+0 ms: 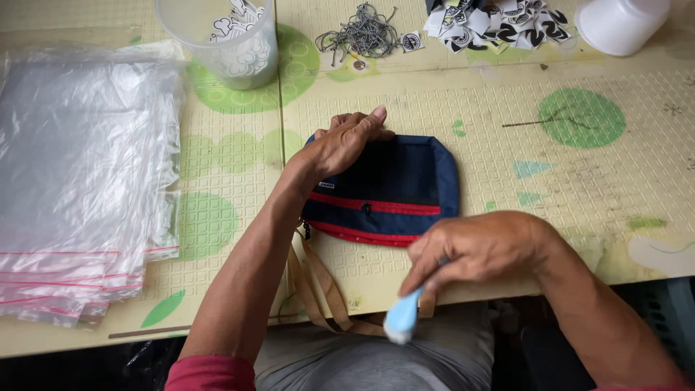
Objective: The person scrubs a blue and red shoulder bag with a light blue brush, focusing on the exterior fabric, zipper, and strap attachment points. They then attach a small metal chain to the bag's zipper pull.
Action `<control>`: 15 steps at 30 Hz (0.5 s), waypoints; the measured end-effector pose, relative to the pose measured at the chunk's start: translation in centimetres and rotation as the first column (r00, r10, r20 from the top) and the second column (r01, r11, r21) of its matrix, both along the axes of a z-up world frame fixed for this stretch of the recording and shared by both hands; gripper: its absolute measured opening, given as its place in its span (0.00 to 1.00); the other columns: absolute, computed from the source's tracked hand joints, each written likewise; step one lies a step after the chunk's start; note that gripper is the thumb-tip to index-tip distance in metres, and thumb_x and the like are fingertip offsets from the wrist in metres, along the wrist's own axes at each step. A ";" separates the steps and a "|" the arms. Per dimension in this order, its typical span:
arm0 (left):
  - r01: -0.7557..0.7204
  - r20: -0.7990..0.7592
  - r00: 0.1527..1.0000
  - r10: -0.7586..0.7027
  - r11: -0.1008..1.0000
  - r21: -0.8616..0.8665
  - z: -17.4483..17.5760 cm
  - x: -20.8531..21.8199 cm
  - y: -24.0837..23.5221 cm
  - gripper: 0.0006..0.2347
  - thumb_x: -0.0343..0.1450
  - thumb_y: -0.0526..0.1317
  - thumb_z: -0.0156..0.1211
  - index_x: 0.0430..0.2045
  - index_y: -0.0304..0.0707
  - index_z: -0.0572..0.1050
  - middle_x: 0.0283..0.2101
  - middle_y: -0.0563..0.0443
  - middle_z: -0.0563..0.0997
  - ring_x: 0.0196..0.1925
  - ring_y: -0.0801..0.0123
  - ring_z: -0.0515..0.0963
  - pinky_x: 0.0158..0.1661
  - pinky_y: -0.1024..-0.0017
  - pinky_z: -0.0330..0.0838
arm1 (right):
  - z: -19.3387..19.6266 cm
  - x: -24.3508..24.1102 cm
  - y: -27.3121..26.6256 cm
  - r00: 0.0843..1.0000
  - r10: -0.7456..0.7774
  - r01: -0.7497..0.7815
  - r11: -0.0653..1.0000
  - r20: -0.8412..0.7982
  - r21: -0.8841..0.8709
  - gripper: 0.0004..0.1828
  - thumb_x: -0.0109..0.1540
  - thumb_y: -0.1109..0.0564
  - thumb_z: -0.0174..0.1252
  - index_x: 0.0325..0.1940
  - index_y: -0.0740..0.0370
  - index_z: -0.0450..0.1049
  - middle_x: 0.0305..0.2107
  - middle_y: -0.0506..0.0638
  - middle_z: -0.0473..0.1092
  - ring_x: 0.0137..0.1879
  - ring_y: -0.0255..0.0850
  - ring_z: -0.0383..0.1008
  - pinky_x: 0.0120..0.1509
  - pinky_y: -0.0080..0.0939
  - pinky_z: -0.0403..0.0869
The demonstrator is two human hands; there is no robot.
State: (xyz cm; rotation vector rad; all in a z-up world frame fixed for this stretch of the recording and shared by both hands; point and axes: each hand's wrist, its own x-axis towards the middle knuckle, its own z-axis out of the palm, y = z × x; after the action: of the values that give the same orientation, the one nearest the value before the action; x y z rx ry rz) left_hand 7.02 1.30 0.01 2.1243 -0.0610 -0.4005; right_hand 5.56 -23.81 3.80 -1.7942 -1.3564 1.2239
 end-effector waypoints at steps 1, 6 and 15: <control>0.023 -0.007 1.000 -0.023 1.000 0.020 -0.1 0.0 0.1 0.40 0.71 0.71 0.16 0.61 0.52 0.74 0.69 0.44 0.65 0.77 0.50 0.49 0.68 0.48 0.36 | 0.1 -0.5 0.1 0.995 0.071 -0.070 0.997 -0.066 0.018 0.18 0.64 0.56 0.60 0.57 0.45 0.84 0.36 0.52 0.79 0.41 0.41 0.78 0.48 0.46 0.76; 0.038 0.133 0.991 -0.029 0.997 -0.070 -5.4 2.5 1.5 0.32 0.76 0.67 0.30 0.61 0.51 0.75 0.63 0.40 0.73 0.72 0.42 0.62 0.68 0.42 0.47 | -1.0 2.3 0.1 0.947 -0.299 0.292 0.954 0.122 0.068 0.19 0.64 0.57 0.57 0.59 0.51 0.82 0.33 0.58 0.79 0.41 0.45 0.77 0.50 0.51 0.76; -0.213 0.499 0.862 0.090 0.957 0.195 -6.0 0.7 6.2 0.09 0.68 0.46 0.69 0.40 0.54 0.84 0.37 0.47 0.81 0.46 0.47 0.82 0.49 0.54 0.76 | -3.6 3.0 2.1 0.703 -0.587 0.486 0.809 0.402 0.330 0.18 0.64 0.60 0.59 0.59 0.58 0.80 0.27 0.61 0.72 0.33 0.52 0.74 0.40 0.49 0.72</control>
State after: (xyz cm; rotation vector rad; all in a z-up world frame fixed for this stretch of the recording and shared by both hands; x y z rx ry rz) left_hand 7.68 7.54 -5.97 2.4091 -0.1370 0.2467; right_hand 8.56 -21.69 0.19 -2.2181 -1.0091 0.3047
